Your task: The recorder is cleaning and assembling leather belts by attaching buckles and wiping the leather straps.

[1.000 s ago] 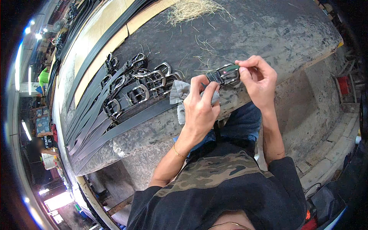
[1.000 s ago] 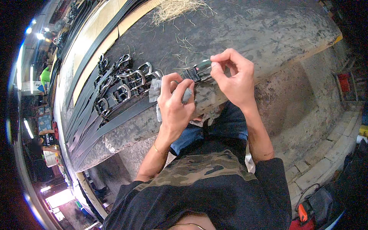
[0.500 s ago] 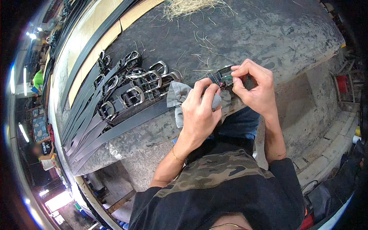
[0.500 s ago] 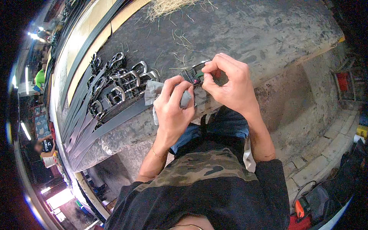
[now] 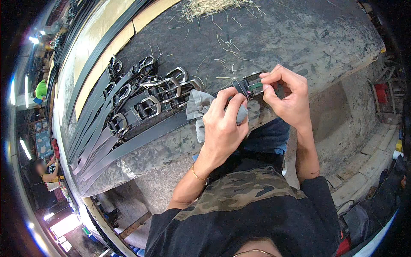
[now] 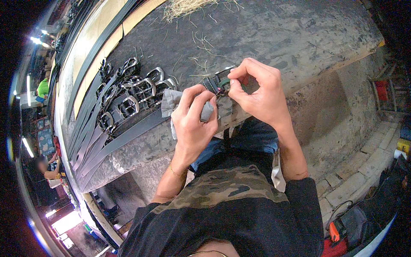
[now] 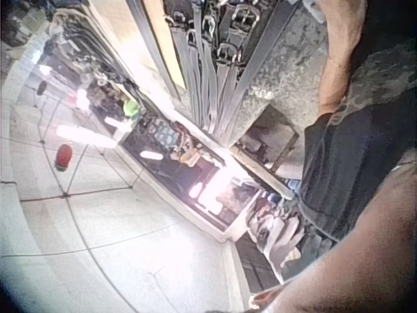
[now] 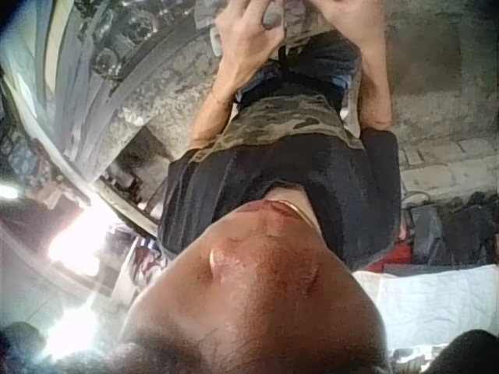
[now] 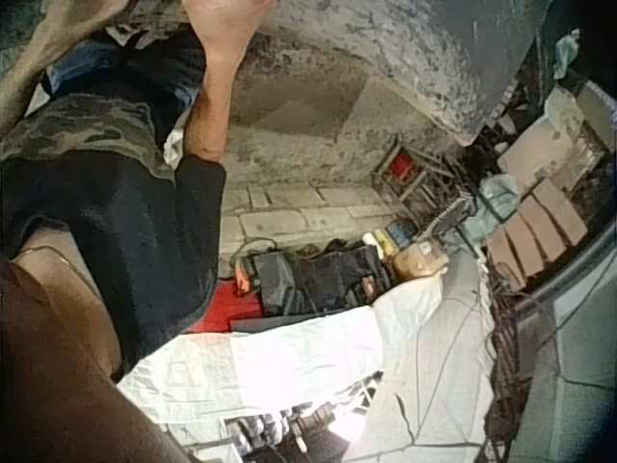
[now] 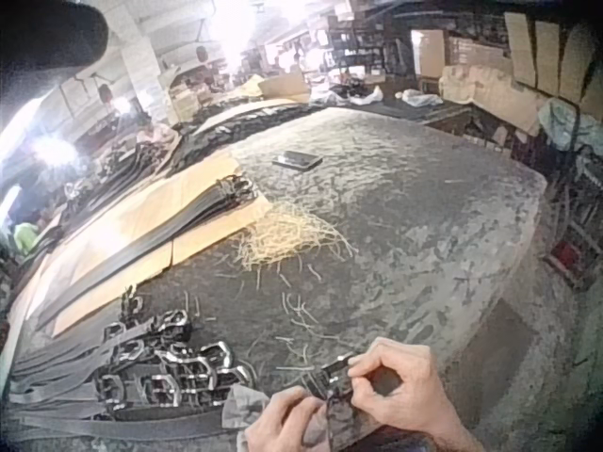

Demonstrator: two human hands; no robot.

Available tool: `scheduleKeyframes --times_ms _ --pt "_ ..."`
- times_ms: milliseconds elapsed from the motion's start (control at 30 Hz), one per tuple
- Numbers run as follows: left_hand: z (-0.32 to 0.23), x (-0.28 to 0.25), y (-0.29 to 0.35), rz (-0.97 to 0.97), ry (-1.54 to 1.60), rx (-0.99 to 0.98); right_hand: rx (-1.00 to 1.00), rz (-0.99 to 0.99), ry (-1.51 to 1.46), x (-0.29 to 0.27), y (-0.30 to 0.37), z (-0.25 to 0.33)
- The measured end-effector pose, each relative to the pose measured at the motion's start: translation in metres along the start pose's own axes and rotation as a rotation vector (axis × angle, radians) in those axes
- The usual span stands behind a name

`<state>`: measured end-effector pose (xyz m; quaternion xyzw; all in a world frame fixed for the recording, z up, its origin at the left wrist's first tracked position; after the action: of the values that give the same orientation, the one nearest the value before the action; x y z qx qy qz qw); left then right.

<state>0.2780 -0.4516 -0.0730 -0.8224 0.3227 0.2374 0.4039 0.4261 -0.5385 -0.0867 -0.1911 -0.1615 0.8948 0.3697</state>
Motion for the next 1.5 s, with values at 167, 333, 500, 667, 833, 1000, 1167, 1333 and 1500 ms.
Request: scheduleKeyframes --times_ms 167,333,500,667,833,1000,1167,1333,1500 --pt "-0.002 -0.002 -0.001 0.005 0.017 -0.005 -0.014 0.011 0.024 -0.001 0.0 0.0" --pt "0.001 0.0 0.003 0.005 0.028 0.034 -0.017 0.016 0.029 0.0 0.0 0.001" --pt "0.001 0.0 0.004 0.007 0.031 0.027 -0.022 0.024 0.048 0.001 0.0 0.001" --pt "0.0 -0.001 0.003 -0.016 0.055 0.04 -0.024 0.024 0.057 0.0 -0.001 0.002" --pt "-0.003 -0.011 -0.005 -0.074 0.109 0.007 0.159 -0.064 -0.154 -0.001 0.001 -0.003" --pt "0.017 -0.057 -0.061 -0.434 -0.06 -0.084 0.168 -0.288 -0.311 -0.009 0.0 -0.01" --pt "0.028 -0.066 -0.059 -0.111 -0.104 0.005 0.161 -0.346 -0.324 -0.012 -0.001 -0.013" --pt "0.011 -0.029 -0.022 0.336 -0.134 0.007 0.137 -0.359 -0.366 -0.012 -0.005 -0.016" --pt "0.007 -0.025 -0.028 0.376 -0.165 0.06 0.188 -0.375 -0.475 -0.015 -0.004 -0.017"
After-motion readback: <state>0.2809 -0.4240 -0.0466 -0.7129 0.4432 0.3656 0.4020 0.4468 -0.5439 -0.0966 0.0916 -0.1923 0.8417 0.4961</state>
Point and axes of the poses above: each hand's wrist, its own y-axis away from the middle knuckle, its own x-axis out of the palm, z = x × y, the point moved 4 cm from there along -y, towards the middle knuckle, and after that the axes turned 1 degree about x, right-handed, at the moved point
